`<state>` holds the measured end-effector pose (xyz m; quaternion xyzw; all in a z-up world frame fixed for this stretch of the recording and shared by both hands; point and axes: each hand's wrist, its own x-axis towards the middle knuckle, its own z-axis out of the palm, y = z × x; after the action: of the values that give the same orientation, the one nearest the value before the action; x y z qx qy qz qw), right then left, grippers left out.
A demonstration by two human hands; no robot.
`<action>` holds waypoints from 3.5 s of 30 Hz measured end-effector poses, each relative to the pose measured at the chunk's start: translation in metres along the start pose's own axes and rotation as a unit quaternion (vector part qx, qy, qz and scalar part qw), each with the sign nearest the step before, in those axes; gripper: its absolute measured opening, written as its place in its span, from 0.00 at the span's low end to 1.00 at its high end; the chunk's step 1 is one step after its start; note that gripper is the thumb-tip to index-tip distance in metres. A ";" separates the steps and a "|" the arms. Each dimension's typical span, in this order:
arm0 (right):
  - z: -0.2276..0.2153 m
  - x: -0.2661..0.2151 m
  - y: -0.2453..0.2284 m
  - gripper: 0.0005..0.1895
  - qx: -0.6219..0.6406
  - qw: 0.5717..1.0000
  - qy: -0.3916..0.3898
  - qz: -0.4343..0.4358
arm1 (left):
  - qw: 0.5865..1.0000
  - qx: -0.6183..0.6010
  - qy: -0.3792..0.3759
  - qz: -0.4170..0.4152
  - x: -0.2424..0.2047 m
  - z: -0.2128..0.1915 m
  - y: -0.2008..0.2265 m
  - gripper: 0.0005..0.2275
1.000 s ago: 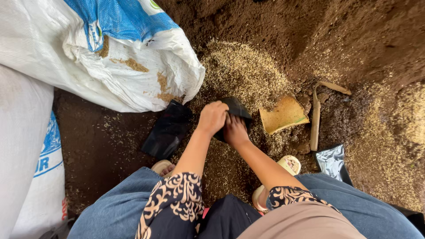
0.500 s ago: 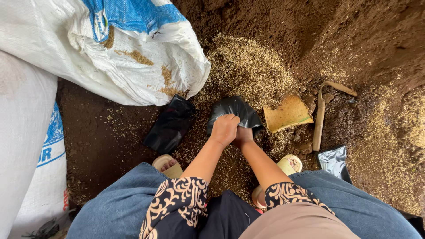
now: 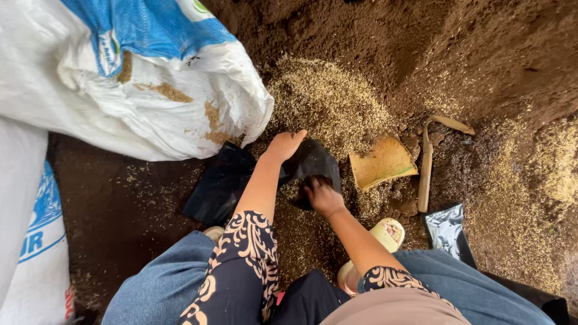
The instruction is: The person scoops grain from a large pile using a scoop and pours it into small black plastic bags. They hold the bags open with one hand while filling them, then set the filled bags aside.
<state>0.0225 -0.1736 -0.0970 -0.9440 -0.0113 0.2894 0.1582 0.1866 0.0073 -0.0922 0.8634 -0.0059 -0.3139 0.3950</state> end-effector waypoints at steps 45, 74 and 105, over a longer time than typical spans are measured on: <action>-0.062 0.123 -0.079 0.21 -0.109 0.985 -0.043 -0.123 | 0.929 0.100 0.320 0.154 -0.095 -0.021 0.022 0.05; -0.143 -0.003 0.002 0.18 -0.044 0.987 -0.022 0.155 | 0.945 0.098 0.313 -0.003 -0.163 -0.009 0.039 0.20; -0.092 0.018 0.117 0.30 0.506 0.671 0.241 0.486 | 0.928 -0.076 0.359 0.061 -0.157 -0.002 0.035 0.17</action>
<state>0.0799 -0.3094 -0.0711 -0.6282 0.6360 0.0490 0.4454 0.0702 0.0255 0.0167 0.8839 0.1072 0.0419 0.4532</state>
